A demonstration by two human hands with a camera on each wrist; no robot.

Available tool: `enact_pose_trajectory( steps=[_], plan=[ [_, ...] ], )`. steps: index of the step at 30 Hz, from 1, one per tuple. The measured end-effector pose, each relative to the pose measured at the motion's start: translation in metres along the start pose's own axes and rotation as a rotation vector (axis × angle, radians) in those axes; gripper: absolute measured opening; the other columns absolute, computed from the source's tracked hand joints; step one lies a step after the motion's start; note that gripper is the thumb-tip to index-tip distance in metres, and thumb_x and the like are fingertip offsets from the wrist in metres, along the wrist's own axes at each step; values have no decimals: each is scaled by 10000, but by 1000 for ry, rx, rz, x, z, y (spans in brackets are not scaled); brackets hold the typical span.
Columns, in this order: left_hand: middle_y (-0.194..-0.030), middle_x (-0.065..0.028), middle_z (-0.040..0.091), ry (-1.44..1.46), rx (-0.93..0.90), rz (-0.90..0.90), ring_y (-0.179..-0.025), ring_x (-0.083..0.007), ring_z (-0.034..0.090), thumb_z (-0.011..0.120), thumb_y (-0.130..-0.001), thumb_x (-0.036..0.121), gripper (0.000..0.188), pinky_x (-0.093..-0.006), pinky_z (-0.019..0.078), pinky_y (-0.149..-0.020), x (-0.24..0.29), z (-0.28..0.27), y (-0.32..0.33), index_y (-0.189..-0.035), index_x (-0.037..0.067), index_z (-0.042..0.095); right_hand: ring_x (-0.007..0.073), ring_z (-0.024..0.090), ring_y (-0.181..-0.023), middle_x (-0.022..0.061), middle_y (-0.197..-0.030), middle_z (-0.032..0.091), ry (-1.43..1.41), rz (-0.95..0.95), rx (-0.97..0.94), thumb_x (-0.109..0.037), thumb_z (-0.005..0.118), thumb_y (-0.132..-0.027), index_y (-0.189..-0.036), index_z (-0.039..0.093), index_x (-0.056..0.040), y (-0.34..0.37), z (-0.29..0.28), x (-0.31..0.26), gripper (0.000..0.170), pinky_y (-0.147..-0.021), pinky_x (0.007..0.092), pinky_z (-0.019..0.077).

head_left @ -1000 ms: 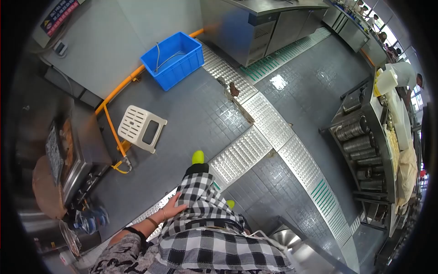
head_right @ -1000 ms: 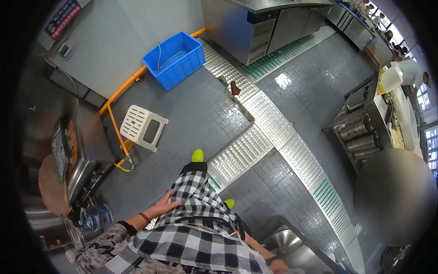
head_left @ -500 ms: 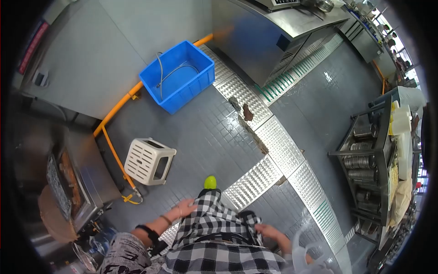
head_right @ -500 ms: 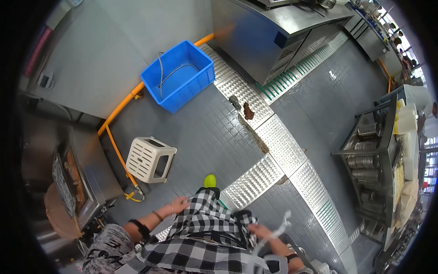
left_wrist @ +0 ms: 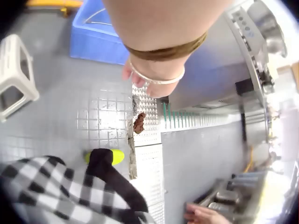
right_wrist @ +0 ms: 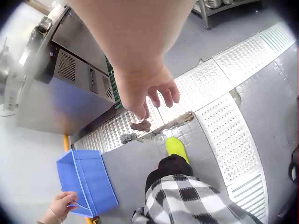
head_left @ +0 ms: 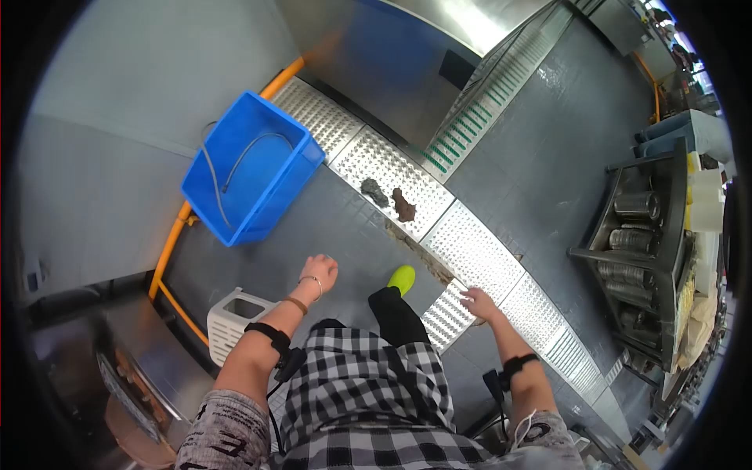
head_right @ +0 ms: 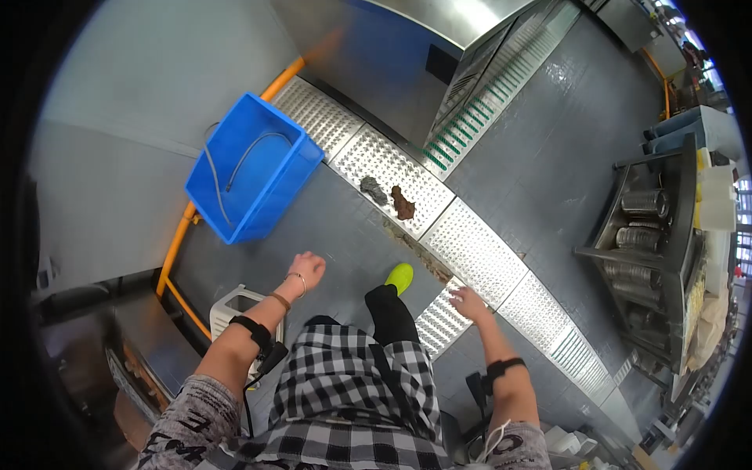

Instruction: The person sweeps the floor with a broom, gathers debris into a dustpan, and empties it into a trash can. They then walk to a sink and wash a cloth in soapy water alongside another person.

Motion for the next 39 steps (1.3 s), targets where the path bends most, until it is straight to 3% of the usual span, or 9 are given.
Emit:
enact_pose_trajectory(
  steps=[8, 17, 23, 24, 26, 27, 31, 34, 39],
  plan=[
    [-1109, -48, 415, -250, -103, 56, -1009, -283, 363, 460, -734, 236, 255, -364, 339, -844, -13, 71, -249, -957, 149, 547, 323, 408, -1022, 118, -1223, 322, 252, 48, -135, -323, 480, -721, -1058, 512, -222, -253, -2, -42, 353, -868, 362, 345],
    [-1175, -45, 320, -611, -444, 186, -1071, -249, 299, 507, -711, 146, 283, -369, 319, -848, -24, 183, -470, -989, 117, 544, 374, 407, -999, 195, -1253, 216, 174, 98, -161, -261, 541, -678, -1077, 489, -245, -468, 132, 18, 403, -866, 376, 345],
    [-1137, -57, 325, -590, -492, 294, -1038, -252, 325, 510, -701, 83, 356, -361, 332, -824, -37, 205, -480, -1055, 47, 479, 256, 442, -995, 173, -1138, 395, -210, 241, -90, -237, 545, -692, -1103, 434, 1, -498, 160, 57, 488, -832, 292, 354],
    [-1129, -58, 323, -553, -509, 295, -1033, -251, 331, 498, -709, 89, 368, -364, 337, -820, -28, 190, -472, -1073, 53, 457, 201, 442, -983, 127, -1086, 463, -362, 248, -262, -227, 518, -730, -1111, 429, -3, -491, 152, 54, 451, -794, 264, 368],
    [-1101, -60, 325, -455, -488, 293, -1015, -251, 347, 464, -732, 119, 377, -366, 346, -817, -18, 162, -456, -1100, 59, 413, 232, 454, -965, 119, -1058, 489, -626, 357, -145, -237, 491, -758, -1096, 442, -8, -449, 117, 37, 411, -809, 295, 358],
    [-1101, -60, 325, -448, -470, 284, -1015, -251, 347, 464, -732, 119, 377, -366, 346, -817, -14, 142, -445, -1100, 59, 413, 168, 454, -924, 81, -1070, 483, -739, 428, -182, -272, 459, -796, -1121, 426, -24, -428, 98, 26, 410, -771, 271, 372],
    [-1169, -70, 292, -300, -328, 310, -1024, -258, 351, 416, -780, 170, 336, -362, 344, -829, -8, 39, -387, -1096, 59, 418, 153, 408, -1018, 68, -1149, 424, -807, 425, -113, -298, 457, -807, -1173, 367, -20, -345, 20, -19, 468, -794, 265, 364],
    [-1119, -110, 367, 160, 99, 423, -991, -270, 387, 458, -757, 149, 292, -361, 346, -826, -26, -65, -333, -1030, 45, 466, 155, 398, -1042, 60, -1152, 416, -925, 405, -6, -269, 457, -809, -1181, 355, -22, -291, -24, -56, 458, -811, 282, 353],
    [-1039, -175, 412, 122, 682, 297, -952, -303, 418, 514, -701, 101, 295, -358, 347, -828, -112, -224, -247, -981, 15, 479, 118, 405, -1002, 32, -1107, 445, -899, 332, 150, -253, 443, -816, -1171, 369, -30, -207, -88, -112, 426, -791, 285, 346]
  ],
)
Point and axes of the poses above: each hand's wrist, its own y-axis away from the middle knuckle, its own z-axis out of the palm, x = y × z, the point moved 4 cm from there along -y, towards the middle knuckle
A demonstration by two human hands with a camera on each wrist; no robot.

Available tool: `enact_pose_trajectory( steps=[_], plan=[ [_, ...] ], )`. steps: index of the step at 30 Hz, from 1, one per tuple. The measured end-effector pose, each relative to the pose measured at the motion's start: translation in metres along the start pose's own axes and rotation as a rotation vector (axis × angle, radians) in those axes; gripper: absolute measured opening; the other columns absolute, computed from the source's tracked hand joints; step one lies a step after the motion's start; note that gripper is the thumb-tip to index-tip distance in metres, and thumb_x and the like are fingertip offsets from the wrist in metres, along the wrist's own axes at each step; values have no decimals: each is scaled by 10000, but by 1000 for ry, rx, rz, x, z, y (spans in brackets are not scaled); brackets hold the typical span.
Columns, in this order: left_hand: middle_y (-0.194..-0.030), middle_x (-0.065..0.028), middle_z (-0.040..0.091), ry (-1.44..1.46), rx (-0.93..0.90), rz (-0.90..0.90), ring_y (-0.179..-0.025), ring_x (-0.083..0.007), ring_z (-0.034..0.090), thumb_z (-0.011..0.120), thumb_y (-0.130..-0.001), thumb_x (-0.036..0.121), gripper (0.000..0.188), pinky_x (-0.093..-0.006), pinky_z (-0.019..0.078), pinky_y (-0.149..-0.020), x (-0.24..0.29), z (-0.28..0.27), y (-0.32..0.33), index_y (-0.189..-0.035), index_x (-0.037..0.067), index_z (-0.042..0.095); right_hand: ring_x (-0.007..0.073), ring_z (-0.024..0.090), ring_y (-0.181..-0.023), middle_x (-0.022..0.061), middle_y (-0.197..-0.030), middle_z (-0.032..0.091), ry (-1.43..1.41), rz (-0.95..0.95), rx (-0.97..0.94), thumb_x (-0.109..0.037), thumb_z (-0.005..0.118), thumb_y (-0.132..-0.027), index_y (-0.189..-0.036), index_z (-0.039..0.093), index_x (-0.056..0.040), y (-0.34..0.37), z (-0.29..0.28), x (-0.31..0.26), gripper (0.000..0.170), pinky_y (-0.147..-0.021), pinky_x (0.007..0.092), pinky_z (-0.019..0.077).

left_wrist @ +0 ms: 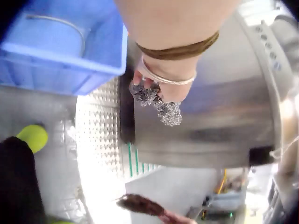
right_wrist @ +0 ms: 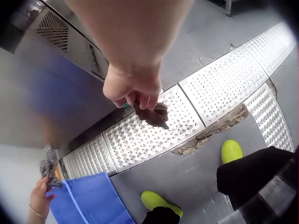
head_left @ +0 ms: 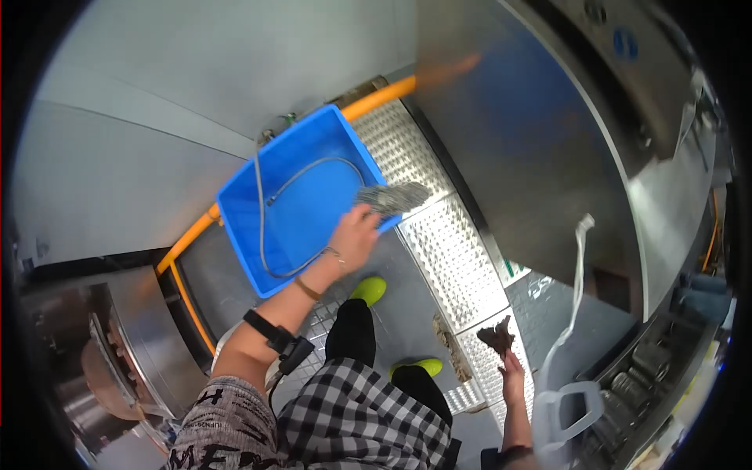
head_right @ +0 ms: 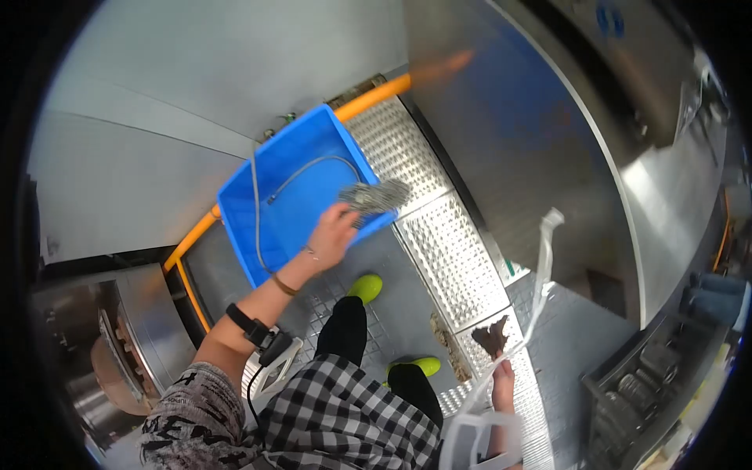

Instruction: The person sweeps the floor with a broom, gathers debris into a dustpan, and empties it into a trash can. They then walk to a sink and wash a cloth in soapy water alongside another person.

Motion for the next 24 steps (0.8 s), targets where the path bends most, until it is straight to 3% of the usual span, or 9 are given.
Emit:
enact_pose_trajectory(
  steps=[6, 9, 10, 11, 14, 16, 20, 21, 24],
  plan=[
    [-1095, -187, 373, -235, 246, -316, -963, -342, 392, 513, -710, 146, 326, -387, 334, -830, -137, -159, -3, -1007, 16, 479, 120, 413, -990, 23, -1094, 447, -63, 55, 227, -205, 487, -783, -1152, 392, -37, 101, -14, -58, 417, -761, 270, 339],
    [-1159, -192, 325, -199, 242, -416, -1017, -346, 367, 550, -688, 205, 377, -378, 313, -873, -201, -206, -1, -1032, 64, 485, 123, 407, -999, 37, -1102, 440, -125, 103, 282, -206, 475, -785, -1165, 370, -30, 133, -24, -60, 431, -769, 293, 338],
    [-1193, -194, 289, -269, 121, -634, -1048, -351, 347, 564, -676, 233, 399, -373, 303, -890, -206, -221, 2, -1041, 90, 487, 123, 407, -999, 37, -1102, 440, -120, 98, 288, -206, 475, -785, -1165, 370, -30, 144, -19, -70, 431, -769, 293, 338],
    [-1228, -195, 252, -339, -9, -850, -1078, -356, 327, 578, -664, 260, 421, -368, 294, -908, -212, -232, 8, -1050, 116, 489, 132, 400, -1016, 47, -1113, 432, -91, 57, 268, -202, 463, -790, -1173, 353, -22, 157, -12, -80, 437, -783, 308, 331],
    [-1261, -204, 196, -209, -124, -962, -1108, -359, 303, 574, -663, 289, 428, -364, 287, -921, -226, -227, 45, -1057, 143, 490, 163, 370, -1070, 76, -1147, 407, 226, -176, 227, -197, 431, -803, -1191, 306, 4, 177, -13, -80, 454, -830, 353, 302],
    [-1260, -194, 209, -101, -113, -956, -1105, -352, 315, 563, -671, 294, 416, -368, 297, -914, -243, -187, 95, -1052, 145, 493, 180, 351, -1096, 87, -1166, 393, -150, -32, 332, -197, 415, -809, -1191, 303, 13, 191, -15, -71, 449, -859, 375, 273],
    [-1185, -175, 346, 43, -451, -893, -1092, -338, 326, 548, -678, 322, 430, -382, 309, -892, -177, -145, 167, -1046, 106, 496, 168, 351, -1093, 52, -1180, 394, -294, 38, 468, -263, 460, -794, -1198, 318, -26, 228, -26, -77, 489, -858, 366, 257],
    [-1065, -177, 461, 11, -544, -774, -1026, -319, 404, 560, -676, 316, 443, -366, 353, -847, -153, -139, 179, -1040, 70, 497, 154, 366, -1073, 35, -1159, 414, -332, 13, 455, -274, 475, -785, -1193, 333, -37, 243, -43, -64, 493, -845, 351, 265],
    [-816, -92, 576, 399, -622, -937, -704, -182, 540, 546, -731, 254, 346, -305, 452, -567, -88, -138, 199, -1009, 51, 518, 106, 417, -991, 1, -1086, 474, -507, -118, 574, -246, 519, -764, -1143, 419, -54, 309, -63, -50, 436, -786, 255, 305]
  ],
)
Point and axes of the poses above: each hand's wrist, its own y-axis away from the middle knuckle, its own z-axis out of the palm, x = y × z, the point moved 4 cm from there along -y, towards the middle knuckle
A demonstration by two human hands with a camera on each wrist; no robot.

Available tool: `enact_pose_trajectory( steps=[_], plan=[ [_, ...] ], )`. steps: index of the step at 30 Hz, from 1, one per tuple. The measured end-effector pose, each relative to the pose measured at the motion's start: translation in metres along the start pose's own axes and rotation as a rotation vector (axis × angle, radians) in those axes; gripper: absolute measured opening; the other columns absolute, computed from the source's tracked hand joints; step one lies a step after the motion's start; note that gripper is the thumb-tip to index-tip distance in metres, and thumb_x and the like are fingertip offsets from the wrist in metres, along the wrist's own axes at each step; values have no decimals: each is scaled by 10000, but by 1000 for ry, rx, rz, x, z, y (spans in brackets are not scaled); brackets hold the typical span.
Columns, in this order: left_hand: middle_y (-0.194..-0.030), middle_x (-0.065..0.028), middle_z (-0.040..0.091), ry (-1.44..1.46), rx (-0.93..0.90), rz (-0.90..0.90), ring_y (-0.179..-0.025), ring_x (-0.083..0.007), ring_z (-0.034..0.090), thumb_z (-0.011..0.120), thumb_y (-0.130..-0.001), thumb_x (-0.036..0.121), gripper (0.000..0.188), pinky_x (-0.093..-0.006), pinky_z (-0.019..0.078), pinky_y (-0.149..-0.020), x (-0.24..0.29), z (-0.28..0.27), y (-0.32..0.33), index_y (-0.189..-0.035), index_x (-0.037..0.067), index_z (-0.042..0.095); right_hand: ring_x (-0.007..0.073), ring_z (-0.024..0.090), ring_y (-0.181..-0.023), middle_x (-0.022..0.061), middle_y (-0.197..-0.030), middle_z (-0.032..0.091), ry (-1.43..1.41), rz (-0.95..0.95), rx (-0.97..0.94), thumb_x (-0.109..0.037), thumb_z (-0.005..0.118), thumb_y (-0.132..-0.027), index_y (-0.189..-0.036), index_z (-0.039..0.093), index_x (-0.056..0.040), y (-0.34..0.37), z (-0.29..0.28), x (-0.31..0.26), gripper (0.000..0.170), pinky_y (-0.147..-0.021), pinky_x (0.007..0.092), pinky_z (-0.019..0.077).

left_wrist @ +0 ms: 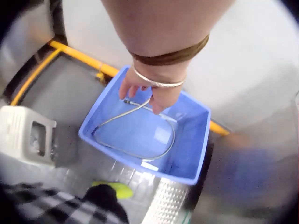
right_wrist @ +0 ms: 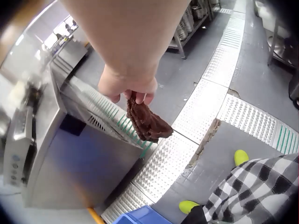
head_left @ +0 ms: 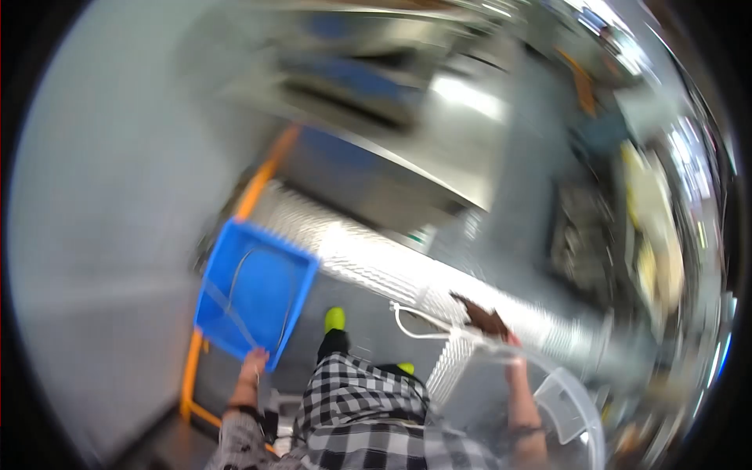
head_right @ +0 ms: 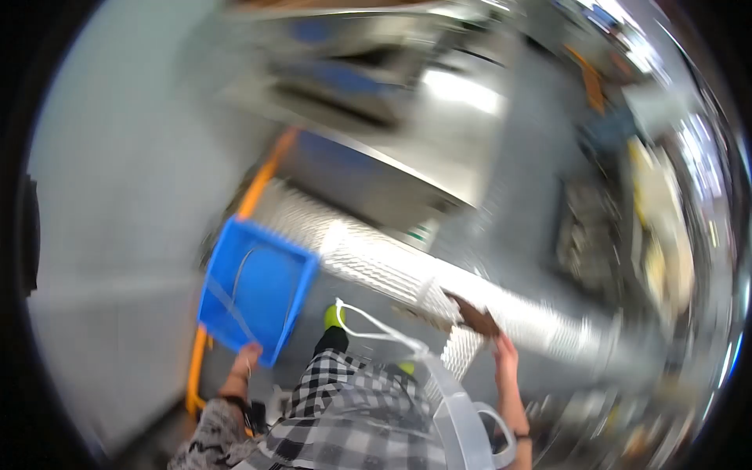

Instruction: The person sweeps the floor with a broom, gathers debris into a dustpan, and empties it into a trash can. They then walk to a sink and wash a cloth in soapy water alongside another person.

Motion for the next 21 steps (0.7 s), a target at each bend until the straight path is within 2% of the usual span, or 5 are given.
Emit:
enact_pose_trajectory(
  steps=[4, 5, 7, 11, 21],
  plan=[
    [-793, -27, 514, 7, -162, -40, -624, -161, 503, 526, -745, 257, 289, -353, 442, -457, 33, 14, 44, -999, 126, 479, 132, 453, -935, 47, -1049, 499, -239, -56, 195, -182, 502, -767, -1119, 439, -45, 108, -52, -28, 383, -778, 248, 346],
    [-814, -25, 495, -17, -189, 0, -711, -210, 500, 509, -751, 269, 269, -425, 434, -575, 47, 14, 59, -970, 118, 472, 141, 459, -931, 50, -1052, 497, -287, -95, 211, -186, 503, -765, -1115, 438, -32, 130, -70, -22, 388, -791, 249, 347],
    [-846, -46, 506, -82, -208, -46, -645, -196, 515, 499, -766, 248, 293, -380, 450, -455, 62, 12, 76, -1021, 109, 458, 136, 428, -982, 67, -1087, 474, -379, -146, 244, -176, 504, -766, -1116, 429, -10, 164, -108, 1, 394, -827, 247, 328],
    [-780, -81, 544, -403, -170, 66, -655, -204, 541, 497, -742, 224, 237, -370, 453, -491, 96, 41, 79, -910, 59, 527, 144, 426, -989, 68, -1061, 485, -389, -175, 411, -181, 500, -770, -1093, 449, -7, 172, -172, 57, 371, -839, 247, 320],
    [-736, -98, 568, -1198, -179, 376, -684, -215, 560, 507, -702, 199, 174, -346, 453, -576, 262, 220, 117, -790, 66, 578, 187, 498, -885, 103, -935, 545, -461, 343, 876, -171, 556, -688, -1009, 507, 7, 250, -311, 238, 370, -767, 270, 378]
  ],
)
Point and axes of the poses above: each hand's wrist, its own y-axis away from the middle knuckle, its own z-axis out of the palm, x = y × z, the point moved 4 cm from there along -y, towards the middle knuckle
